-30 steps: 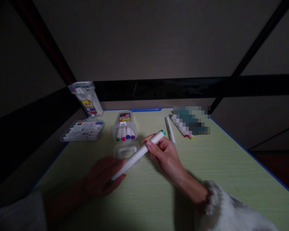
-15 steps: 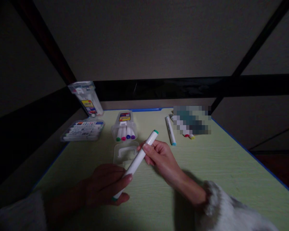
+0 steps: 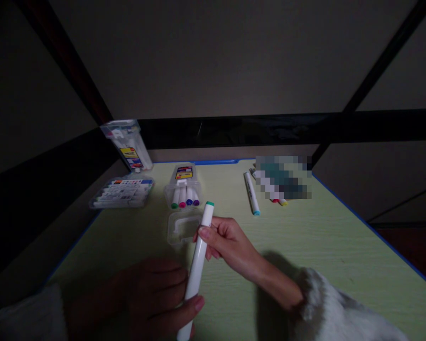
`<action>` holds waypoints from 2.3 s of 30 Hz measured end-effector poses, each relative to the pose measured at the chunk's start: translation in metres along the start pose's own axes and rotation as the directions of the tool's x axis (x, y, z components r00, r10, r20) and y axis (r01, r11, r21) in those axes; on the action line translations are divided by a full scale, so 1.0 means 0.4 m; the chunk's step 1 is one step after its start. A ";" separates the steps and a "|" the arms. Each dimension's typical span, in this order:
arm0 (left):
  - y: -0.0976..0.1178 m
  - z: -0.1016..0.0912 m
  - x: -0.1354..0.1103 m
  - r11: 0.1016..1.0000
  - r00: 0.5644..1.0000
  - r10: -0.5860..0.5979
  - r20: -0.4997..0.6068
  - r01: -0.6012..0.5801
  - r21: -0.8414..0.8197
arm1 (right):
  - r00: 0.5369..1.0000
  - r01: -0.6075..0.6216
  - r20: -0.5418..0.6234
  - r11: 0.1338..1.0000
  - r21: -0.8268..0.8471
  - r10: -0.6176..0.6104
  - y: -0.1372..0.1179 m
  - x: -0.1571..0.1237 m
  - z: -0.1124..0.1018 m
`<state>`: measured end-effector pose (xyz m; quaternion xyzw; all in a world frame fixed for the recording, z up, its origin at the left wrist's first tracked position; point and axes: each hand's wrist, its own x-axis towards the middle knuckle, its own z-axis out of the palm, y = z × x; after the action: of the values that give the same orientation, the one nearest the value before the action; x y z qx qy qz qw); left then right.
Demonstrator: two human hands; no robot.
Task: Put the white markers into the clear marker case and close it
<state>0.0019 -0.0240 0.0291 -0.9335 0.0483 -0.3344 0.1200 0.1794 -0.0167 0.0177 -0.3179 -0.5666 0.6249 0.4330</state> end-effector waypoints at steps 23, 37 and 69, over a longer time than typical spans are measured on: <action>0.043 -0.021 0.001 0.977 0.978 -0.209 0.024 0.207 0.052 | 0.979 0.175 -0.008 0.854 -0.489 -0.205 -0.006 -0.009 0.014; 0.022 0.017 -0.017 0.992 0.996 -0.090 -0.002 0.090 0.085 | 0.993 0.109 0.017 0.861 -0.498 -0.116 -0.003 -0.009 0.014; -0.016 0.033 -0.043 0.982 0.990 -0.141 -0.002 0.140 0.127 | 0.997 0.082 0.033 0.841 -0.535 -0.077 0.000 -0.010 0.018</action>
<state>-0.0031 -0.0126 0.0103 -0.9263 -0.0393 -0.3411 0.1553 0.1746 -0.0233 0.0182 -0.3990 -0.7333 0.4252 0.3497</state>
